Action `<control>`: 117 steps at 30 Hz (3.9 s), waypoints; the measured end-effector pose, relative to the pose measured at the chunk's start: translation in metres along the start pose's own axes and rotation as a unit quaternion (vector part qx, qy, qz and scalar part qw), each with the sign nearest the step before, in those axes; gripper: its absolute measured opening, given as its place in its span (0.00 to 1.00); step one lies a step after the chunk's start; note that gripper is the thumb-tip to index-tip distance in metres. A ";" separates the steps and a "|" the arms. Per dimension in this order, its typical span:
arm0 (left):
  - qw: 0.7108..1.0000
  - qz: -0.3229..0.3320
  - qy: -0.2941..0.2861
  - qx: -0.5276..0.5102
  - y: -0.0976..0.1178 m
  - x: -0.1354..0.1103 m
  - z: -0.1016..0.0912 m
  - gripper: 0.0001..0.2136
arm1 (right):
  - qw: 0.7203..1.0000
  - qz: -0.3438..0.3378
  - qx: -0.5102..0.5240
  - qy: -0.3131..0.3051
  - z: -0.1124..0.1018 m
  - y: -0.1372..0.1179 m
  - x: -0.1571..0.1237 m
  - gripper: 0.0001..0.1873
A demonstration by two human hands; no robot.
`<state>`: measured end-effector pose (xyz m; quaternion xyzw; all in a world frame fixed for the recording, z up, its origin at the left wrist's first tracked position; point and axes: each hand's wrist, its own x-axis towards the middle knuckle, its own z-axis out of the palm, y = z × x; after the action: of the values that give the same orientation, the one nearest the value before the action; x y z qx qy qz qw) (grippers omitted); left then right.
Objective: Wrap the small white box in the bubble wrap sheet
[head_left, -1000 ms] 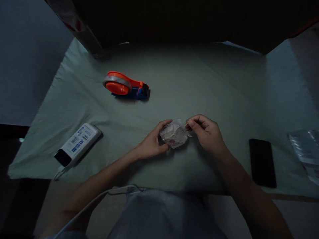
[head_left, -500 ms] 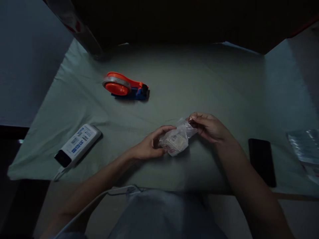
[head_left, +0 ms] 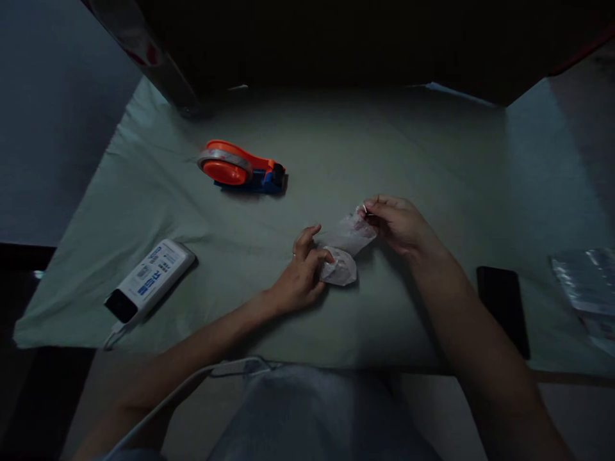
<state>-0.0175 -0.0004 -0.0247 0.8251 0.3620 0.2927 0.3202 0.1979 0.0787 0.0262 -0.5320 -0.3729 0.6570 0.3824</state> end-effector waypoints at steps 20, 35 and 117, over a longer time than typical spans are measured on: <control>1.000 0.021 0.010 0.018 0.026 -0.002 -0.002 0.23 | 0.910 -0.184 -0.348 0.132 0.002 0.012 -0.026 0.10; 0.980 -0.093 0.014 0.177 -0.008 -0.019 -0.031 0.12 | 0.787 -0.176 -0.579 0.122 -0.034 0.063 -0.066 0.39; 0.943 -0.014 -0.139 0.303 0.009 -0.006 0.011 0.26 | 0.706 -0.306 -0.639 -0.008 0.021 0.089 -0.076 0.26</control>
<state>-0.0095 -0.0138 -0.0262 0.9104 0.3972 0.0467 0.1061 0.1783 -0.0294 -0.0189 -0.5002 -0.8490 0.1127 0.1277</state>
